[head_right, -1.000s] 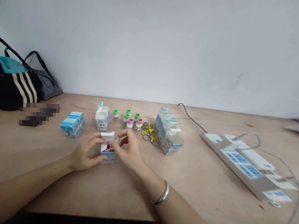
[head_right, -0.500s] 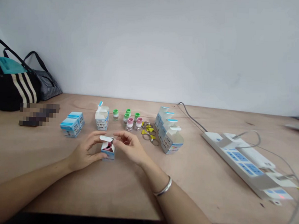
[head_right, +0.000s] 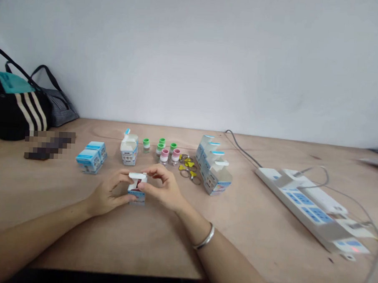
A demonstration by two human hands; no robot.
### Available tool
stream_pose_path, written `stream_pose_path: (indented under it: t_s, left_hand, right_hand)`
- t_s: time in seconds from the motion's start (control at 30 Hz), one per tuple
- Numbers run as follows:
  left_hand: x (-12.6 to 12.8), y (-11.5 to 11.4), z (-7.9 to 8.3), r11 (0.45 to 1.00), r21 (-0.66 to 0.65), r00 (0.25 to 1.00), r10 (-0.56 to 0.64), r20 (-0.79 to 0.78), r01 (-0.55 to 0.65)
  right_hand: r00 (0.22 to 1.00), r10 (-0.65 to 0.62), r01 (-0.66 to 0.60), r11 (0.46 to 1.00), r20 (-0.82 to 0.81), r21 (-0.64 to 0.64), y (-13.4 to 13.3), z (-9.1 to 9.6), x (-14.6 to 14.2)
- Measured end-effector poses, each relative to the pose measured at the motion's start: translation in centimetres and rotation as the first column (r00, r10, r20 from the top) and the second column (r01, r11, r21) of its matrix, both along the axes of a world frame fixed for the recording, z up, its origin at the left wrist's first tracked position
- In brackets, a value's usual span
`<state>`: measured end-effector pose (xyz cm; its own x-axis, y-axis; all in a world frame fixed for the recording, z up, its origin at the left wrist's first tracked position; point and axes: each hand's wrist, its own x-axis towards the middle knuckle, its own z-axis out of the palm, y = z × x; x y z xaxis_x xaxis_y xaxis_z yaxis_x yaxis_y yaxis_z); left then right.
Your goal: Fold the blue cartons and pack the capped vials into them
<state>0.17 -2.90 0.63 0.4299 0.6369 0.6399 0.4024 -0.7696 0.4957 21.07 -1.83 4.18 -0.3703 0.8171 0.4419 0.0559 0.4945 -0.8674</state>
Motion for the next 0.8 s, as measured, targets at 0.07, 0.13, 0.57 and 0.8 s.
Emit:
stream_pose_path:
  t_s: [0.07, 0.13, 0.57, 0.8]
  left_hand:
    - [0.0, 0.0, -0.2, 1.0, -0.017, 1.0, 0.012, 0.017, -0.011]
    - [0.1, 0.0, -0.7, 0.999, -0.051, 0.997, 0.022, 0.071, -0.018]
    - [0.0, 0.1, -1.1, 0.992, -0.128, 0.996, 0.0, 0.086, 0.011]
    - [0.5, -0.4, 0.6, 0.991, 0.13, 0.988, 0.029, -0.154, -0.009]
  right_hand:
    - [0.998, -0.037, 0.032, 0.994, 0.042, 0.105, -0.1, 0.3, 0.1]
    - [0.992, -0.087, 0.069, 0.98, 0.089, 0.184, -0.4, 0.5, 0.1]
    - [0.912, -0.153, -0.047, 0.882, 0.38, 0.469, -1.2, 1.7, 0.8]
    - [0.885, -0.062, -0.181, 0.868, 0.462, 0.462, -1.1, 2.0, 1.1]
